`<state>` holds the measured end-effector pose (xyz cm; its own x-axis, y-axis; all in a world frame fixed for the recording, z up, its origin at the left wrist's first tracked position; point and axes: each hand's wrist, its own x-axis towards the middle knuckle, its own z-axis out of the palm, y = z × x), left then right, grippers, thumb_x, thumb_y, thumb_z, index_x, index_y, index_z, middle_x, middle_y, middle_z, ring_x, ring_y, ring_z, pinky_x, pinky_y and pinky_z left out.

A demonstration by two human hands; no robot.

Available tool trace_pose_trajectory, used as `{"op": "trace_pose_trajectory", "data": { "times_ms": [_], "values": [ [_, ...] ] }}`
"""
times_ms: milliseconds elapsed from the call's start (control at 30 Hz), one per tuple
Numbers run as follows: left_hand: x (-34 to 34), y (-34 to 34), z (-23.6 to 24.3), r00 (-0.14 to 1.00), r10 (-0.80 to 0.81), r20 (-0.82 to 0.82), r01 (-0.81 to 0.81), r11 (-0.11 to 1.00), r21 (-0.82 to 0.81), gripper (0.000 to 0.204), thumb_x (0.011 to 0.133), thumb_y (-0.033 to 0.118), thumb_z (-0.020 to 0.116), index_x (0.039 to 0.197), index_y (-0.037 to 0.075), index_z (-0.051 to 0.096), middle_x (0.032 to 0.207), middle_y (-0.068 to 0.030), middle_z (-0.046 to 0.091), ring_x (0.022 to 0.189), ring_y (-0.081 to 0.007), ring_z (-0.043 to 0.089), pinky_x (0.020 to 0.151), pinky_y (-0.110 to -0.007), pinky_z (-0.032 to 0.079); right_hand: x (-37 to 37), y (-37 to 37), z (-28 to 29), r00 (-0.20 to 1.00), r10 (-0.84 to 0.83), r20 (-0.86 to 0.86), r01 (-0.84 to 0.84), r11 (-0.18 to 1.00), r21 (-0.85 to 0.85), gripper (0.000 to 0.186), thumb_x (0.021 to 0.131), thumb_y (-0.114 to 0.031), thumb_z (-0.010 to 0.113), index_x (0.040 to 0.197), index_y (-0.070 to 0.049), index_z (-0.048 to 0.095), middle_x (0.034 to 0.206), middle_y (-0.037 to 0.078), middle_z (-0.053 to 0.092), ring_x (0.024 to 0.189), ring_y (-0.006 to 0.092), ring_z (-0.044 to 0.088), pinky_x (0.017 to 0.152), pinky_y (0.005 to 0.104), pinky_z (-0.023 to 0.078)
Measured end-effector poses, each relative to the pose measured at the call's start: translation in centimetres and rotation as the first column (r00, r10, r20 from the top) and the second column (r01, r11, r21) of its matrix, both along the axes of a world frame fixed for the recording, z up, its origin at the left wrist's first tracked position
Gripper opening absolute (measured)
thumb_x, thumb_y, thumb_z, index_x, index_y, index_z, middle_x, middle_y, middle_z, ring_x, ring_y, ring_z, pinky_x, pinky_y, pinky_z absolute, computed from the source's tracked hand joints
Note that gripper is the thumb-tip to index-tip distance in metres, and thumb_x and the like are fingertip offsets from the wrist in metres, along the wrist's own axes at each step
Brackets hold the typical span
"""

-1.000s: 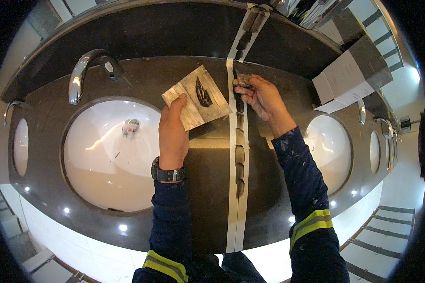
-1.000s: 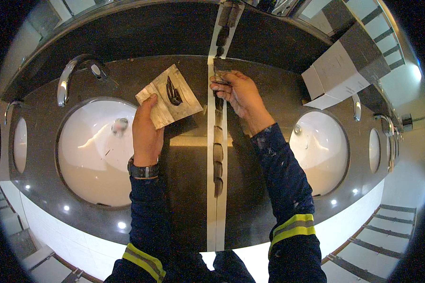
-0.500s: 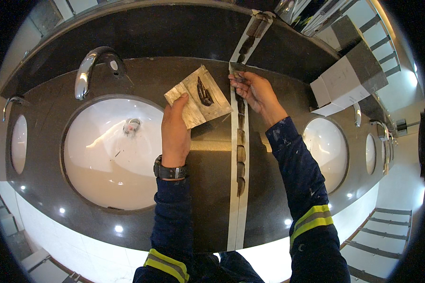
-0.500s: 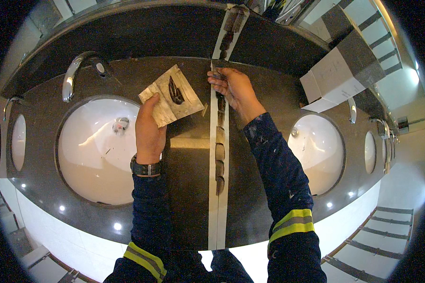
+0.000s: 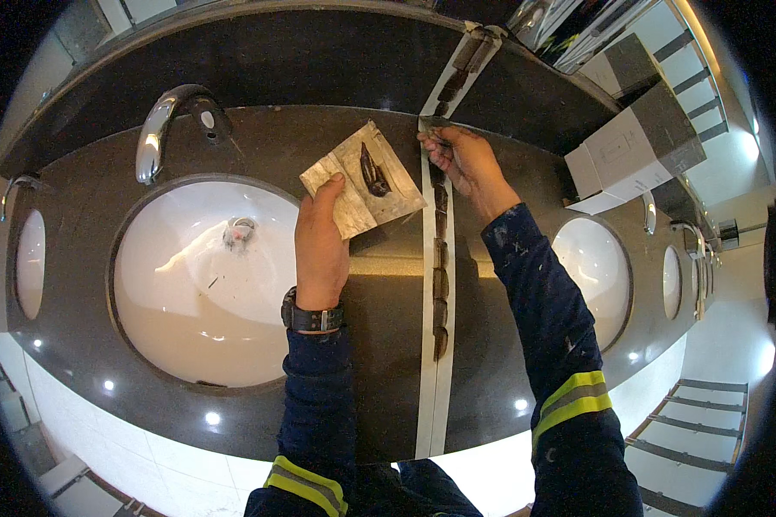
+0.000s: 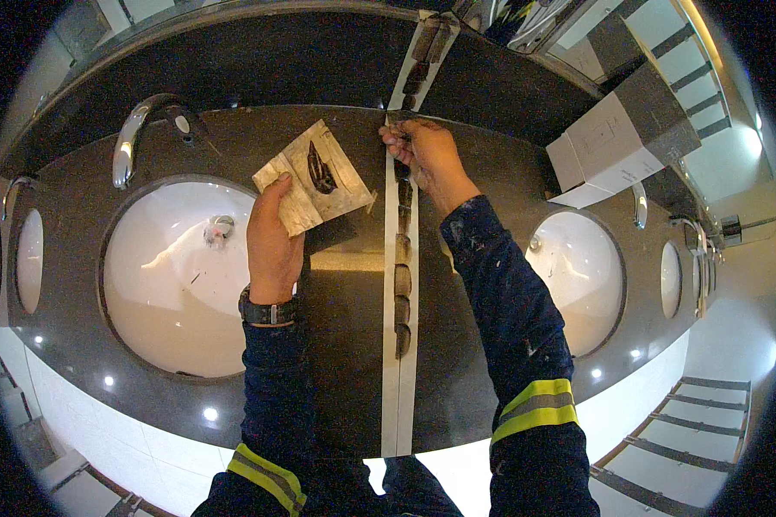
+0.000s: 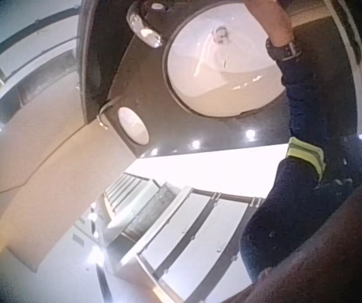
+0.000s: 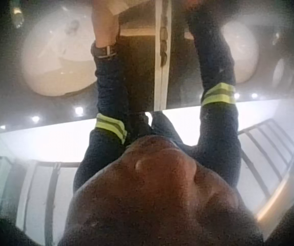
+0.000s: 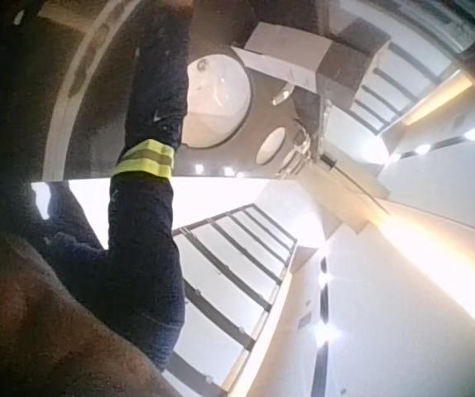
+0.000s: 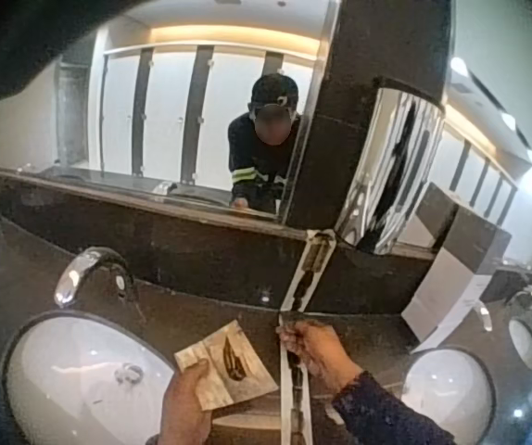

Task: The person scoops a dark sealant from a putty knife onto a wooden board, then uses the knife to spread the sealant into the seam between two countertop sections in a public restroom. The person repeatedly reloads the knife and continues applying the sealant along the seam.

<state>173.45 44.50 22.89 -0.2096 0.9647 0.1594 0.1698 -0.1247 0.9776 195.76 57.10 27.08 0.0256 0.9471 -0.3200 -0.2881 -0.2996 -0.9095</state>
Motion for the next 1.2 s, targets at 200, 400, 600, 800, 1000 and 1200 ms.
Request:
{"op": "trace_pose_trajectory", "data": {
  "times_ms": [200,400,600,800,1000,1200],
  "values": [
    [0.1,-0.1,0.2,0.996,-0.012,-0.085,0.012,1.000,0.000,0.036,0.102,0.003,0.055,0.137,-0.002,0.052,0.133,-0.0136,0.057,0.121,-0.0244,0.060,0.105,-0.034,0.050,0.7,0.0,-1.0,0.981,-0.035,-0.189,0.034,0.999,-0.012,0.020,0.106,-0.009,0.048,0.123,0.001,0.052,0.106,0.018,0.069,0.076,0.0162,0.061,0.064,0.0266,0.055],
    [0.4,-0.2,0.8,0.989,-0.015,0.149,0.020,0.999,-0.034,0.034,0.103,0.010,0.055,0.135,-0.002,0.054,0.131,-0.0133,0.060,0.120,-0.0235,0.061,0.104,-0.035,0.050,1.1,-0.2,0.3,0.964,-0.112,-0.241,0.112,0.994,-0.014,0.023,0.106,-0.009,0.047,0.129,-0.005,0.046,0.107,0.019,0.069,0.077,0.0175,0.063,0.060,0.0271,0.055],
    [0.4,0.1,1.6,0.867,0.007,0.498,0.043,0.995,-0.089,0.034,0.104,0.020,0.055,0.130,-0.002,0.057,0.128,-0.0125,0.063,0.118,-0.0228,0.062,0.102,-0.035,0.051,0.9,-0.9,3.4,0.970,-0.030,-0.241,0.048,0.996,0.072,0.019,0.105,-0.009,0.049,0.124,-0.005,0.047,0.105,0.019,0.070,0.077,0.0184,0.065,0.059,0.0264,0.054],
    [0.8,0.3,1.2,0.875,0.033,0.484,0.030,0.992,-0.123,0.033,0.104,0.019,0.054,0.130,-0.002,0.056,0.127,-0.0128,0.063,0.118,-0.0227,0.062,0.102,-0.036,0.051,2.1,-0.5,4.3,0.972,0.019,-0.234,0.019,0.987,0.157,0.015,0.106,-0.009,0.047,0.119,-0.002,0.050,0.110,0.018,0.068,0.079,0.0132,0.065,0.066,0.0240,0.056],
    [0.6,-0.1,0.9,0.965,-0.004,0.261,0.020,0.998,-0.060,0.033,0.106,0.017,0.052,0.131,-0.003,0.055,0.132,-0.0136,0.059,0.120,-0.0229,0.061,0.103,-0.036,0.050,1.5,-0.7,6.6,0.975,0.016,-0.222,0.031,0.978,0.208,0.019,0.106,-0.010,0.049,0.118,0.004,0.052,0.110,0.018,0.068,0.076,0.0117,0.063,0.064,0.0231,0.055],
    [0.4,0.0,-0.6,0.992,-0.020,0.127,0.021,1.000,-0.003,0.033,0.103,0.011,0.053,0.134,0.000,0.056,0.128,-0.0150,0.059,0.118,-0.0257,0.061,0.101,-0.036,0.051,1.9,-0.2,7.7,0.981,0.016,-0.191,0.027,0.975,0.219,0.021,0.105,-0.011,0.051,0.120,0.002,0.055,0.109,0.017,0.071,0.080,0.0146,0.066,0.065,0.0253,0.054]
  ]
}}
